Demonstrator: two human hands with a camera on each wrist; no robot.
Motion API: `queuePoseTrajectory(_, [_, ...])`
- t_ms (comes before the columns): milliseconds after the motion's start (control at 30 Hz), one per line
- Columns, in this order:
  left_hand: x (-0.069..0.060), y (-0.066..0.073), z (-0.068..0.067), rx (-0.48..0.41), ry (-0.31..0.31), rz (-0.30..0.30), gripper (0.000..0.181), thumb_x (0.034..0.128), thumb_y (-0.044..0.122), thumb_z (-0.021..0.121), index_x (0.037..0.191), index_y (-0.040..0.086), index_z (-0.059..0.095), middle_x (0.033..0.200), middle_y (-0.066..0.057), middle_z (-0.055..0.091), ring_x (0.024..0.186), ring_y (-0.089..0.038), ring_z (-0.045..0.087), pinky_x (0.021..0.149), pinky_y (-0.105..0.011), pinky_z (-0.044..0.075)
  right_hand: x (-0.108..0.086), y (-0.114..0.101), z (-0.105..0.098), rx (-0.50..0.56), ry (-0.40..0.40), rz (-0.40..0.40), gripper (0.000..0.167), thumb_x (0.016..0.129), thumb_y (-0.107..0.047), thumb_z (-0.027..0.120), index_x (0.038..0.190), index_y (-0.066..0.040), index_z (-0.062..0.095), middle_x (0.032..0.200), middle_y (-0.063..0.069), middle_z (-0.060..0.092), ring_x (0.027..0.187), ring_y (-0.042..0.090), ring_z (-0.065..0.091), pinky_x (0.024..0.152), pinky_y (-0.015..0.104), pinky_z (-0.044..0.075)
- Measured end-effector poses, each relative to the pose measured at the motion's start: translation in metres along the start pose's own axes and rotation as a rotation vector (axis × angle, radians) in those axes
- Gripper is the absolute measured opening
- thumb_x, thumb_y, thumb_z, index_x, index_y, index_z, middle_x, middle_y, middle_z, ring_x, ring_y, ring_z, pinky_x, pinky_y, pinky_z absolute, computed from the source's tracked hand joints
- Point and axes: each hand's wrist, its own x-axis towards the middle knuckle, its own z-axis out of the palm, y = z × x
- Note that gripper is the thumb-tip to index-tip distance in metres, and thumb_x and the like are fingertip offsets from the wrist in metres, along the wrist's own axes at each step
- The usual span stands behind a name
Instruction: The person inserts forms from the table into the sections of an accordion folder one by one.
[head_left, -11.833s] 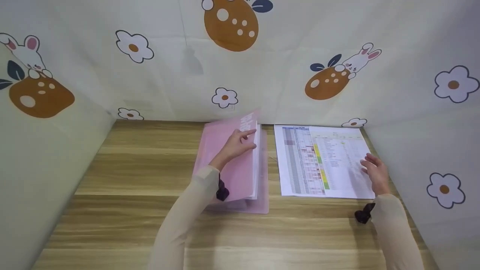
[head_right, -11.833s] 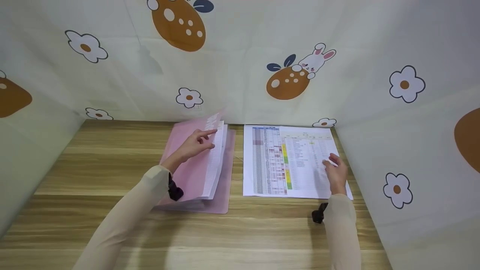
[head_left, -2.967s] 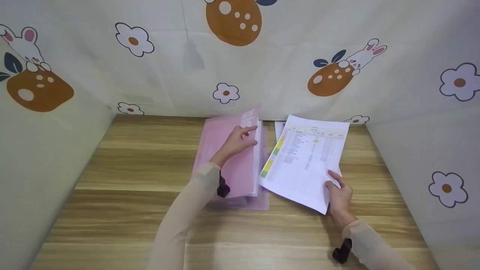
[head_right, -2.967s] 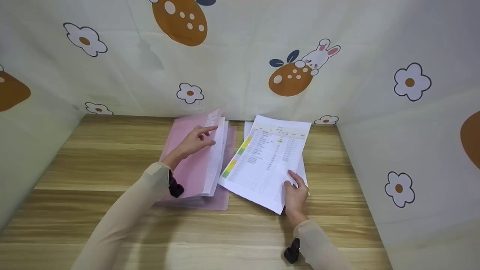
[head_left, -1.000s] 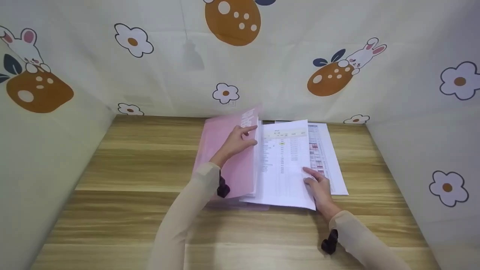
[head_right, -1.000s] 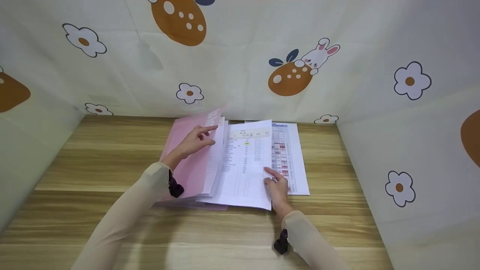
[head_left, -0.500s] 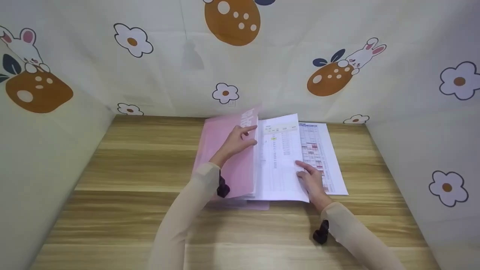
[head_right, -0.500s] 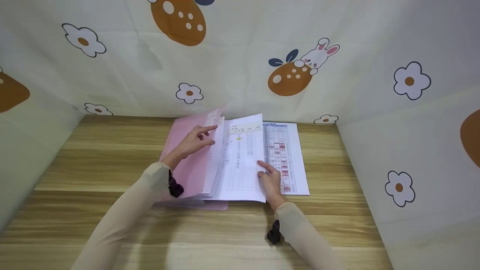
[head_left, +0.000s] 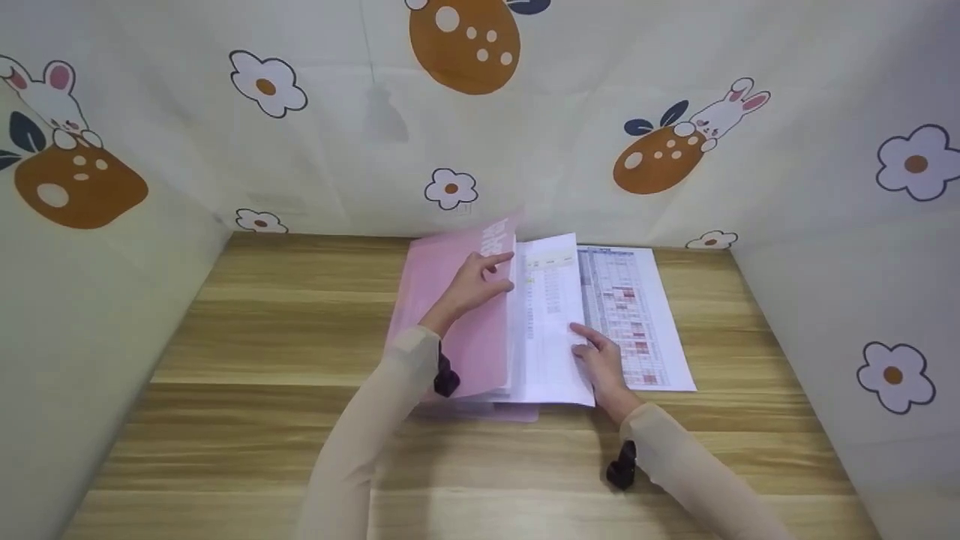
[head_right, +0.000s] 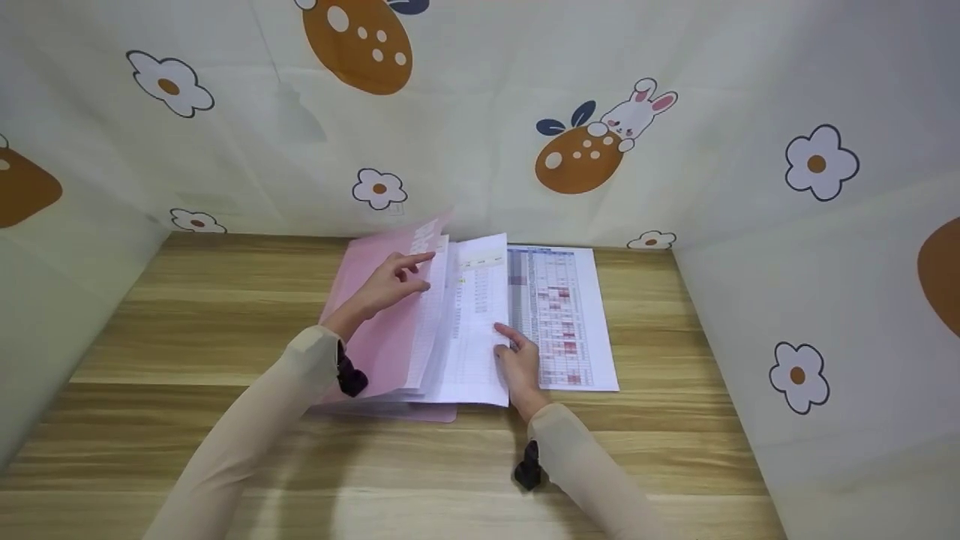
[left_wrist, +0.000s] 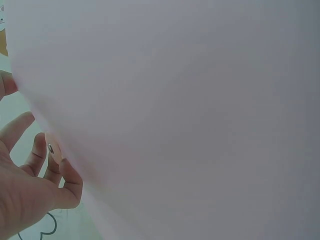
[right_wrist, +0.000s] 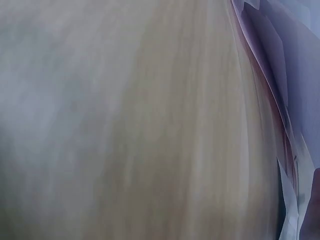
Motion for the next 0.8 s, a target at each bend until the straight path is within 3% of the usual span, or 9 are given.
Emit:
queuePoseTrajectory(267, [0.0, 0.0, 0.0, -0.003, -0.005, -0.006, 0.053, 0.0742, 0.021, 0.065, 0.126, 0.018, 0.051, 0.097, -0.007, 0.042, 0.084, -0.019, 0.039, 0.067, -0.028, 0.034, -0.004, 0.006, 0.02, 0.015, 0.01, -0.049, 0.041, 0.072, 0.008, 0.05, 0.111, 0.004, 0.058, 0.119, 0.016, 0.051, 0.112, 0.023, 0.041, 0.091, 0.033, 0.03])
queuePoseTrajectory(533, [0.001, -0.003, 0.0, 0.019, 0.005, 0.071, 0.052, 0.0741, 0.018, 0.065, 0.124, 0.014, 0.053, 0.094, -0.009, 0.044, 0.077, -0.02, 0.039, 0.064, -0.028, 0.035, -0.009, 0.007, 0.038, 0.061, -0.013, -0.079, 0.041, 0.069, 0.011, 0.05, 0.109, 0.007, 0.058, 0.118, 0.016, 0.052, 0.117, 0.023, 0.037, 0.093, 0.033, 0.029])
queuePoseTrajectory(800, [0.001, -0.003, 0.0, 0.033, 0.006, 0.063, 0.052, 0.0734, 0.02, 0.065, 0.124, 0.016, 0.053, 0.094, -0.009, 0.044, 0.082, -0.02, 0.041, 0.066, -0.029, 0.036, -0.009, 0.002, 0.048, 0.042, -0.023, -0.089, 0.04, 0.072, 0.01, 0.05, 0.111, 0.007, 0.056, 0.117, 0.017, 0.052, 0.118, 0.024, 0.036, 0.095, 0.033, 0.026])
